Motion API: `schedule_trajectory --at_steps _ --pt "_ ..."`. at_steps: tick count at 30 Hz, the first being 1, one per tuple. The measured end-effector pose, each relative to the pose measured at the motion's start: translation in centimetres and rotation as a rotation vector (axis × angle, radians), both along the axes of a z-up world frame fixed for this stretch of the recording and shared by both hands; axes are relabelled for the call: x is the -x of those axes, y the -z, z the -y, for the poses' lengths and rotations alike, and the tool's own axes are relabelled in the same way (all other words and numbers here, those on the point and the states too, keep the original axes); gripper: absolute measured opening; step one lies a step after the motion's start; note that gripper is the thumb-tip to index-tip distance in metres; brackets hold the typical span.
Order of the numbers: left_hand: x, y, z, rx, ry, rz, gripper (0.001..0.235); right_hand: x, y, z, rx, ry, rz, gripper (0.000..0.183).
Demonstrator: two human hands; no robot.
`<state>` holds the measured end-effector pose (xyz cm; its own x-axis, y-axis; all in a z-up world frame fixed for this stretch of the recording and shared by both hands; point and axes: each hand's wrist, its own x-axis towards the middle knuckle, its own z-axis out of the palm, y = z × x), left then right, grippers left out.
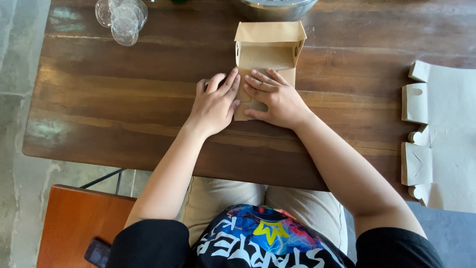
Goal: The person folds a flat cardboard takeout container into a three-dimensional box. They fold the side panels upward, tuck the tabs into slots, and press the edges to secure the shape. The finished box is placed on the table.
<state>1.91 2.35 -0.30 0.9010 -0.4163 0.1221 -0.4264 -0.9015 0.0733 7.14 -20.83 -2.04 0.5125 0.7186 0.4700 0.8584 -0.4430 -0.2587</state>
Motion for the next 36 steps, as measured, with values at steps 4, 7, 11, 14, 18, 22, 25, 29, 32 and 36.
schedule_trajectory --at_steps 4,7,11,14,18,22,25,29,32,36 --pt "1.9 -0.5 0.1 0.063 0.037 -0.013 0.048 0.0 -0.1 0.0 -0.018 -0.001 0.01 0.06" --pt "4.9 -1.3 0.3 0.047 0.057 -0.006 0.048 0.2 -0.4 0.0 -0.029 0.012 0.016 0.059" --pt "9.0 -2.0 1.0 0.075 0.037 -0.113 0.048 0.2 -0.4 -0.1 -0.03 0.015 0.019 0.06" --pt "10.6 -1.9 1.5 0.068 0.062 0.001 0.057 0.3 -0.3 -0.2 -0.041 0.026 0.004 0.059" --pt "8.6 -3.9 3.3 0.034 -0.004 -0.071 0.085 0.2 -0.1 -0.1 -0.022 0.03 -0.019 0.061" --pt "3.8 -2.4 3.7 -0.023 -0.099 0.022 0.099 0.2 -0.1 0.1 0.006 0.031 -0.035 0.062" --pt "0.0 0.3 2.8 -0.035 -0.093 0.1 0.106 0.2 -0.3 0.1 0.003 0.023 -0.034 0.062" --pt "1.3 -1.1 3.0 -0.07 -0.09 0.075 0.111 0.1 -0.3 0.1 -0.004 0.011 -0.051 0.064" --pt "4.9 -2.8 3.8 -0.089 -0.076 0.046 0.115 0.2 -0.1 -0.1 -0.009 0.035 -0.021 0.062" --pt "10.0 -3.6 4.8 -0.104 -0.088 -0.126 0.127 0.3 -0.7 -0.2 -0.028 0.044 -0.029 0.06"
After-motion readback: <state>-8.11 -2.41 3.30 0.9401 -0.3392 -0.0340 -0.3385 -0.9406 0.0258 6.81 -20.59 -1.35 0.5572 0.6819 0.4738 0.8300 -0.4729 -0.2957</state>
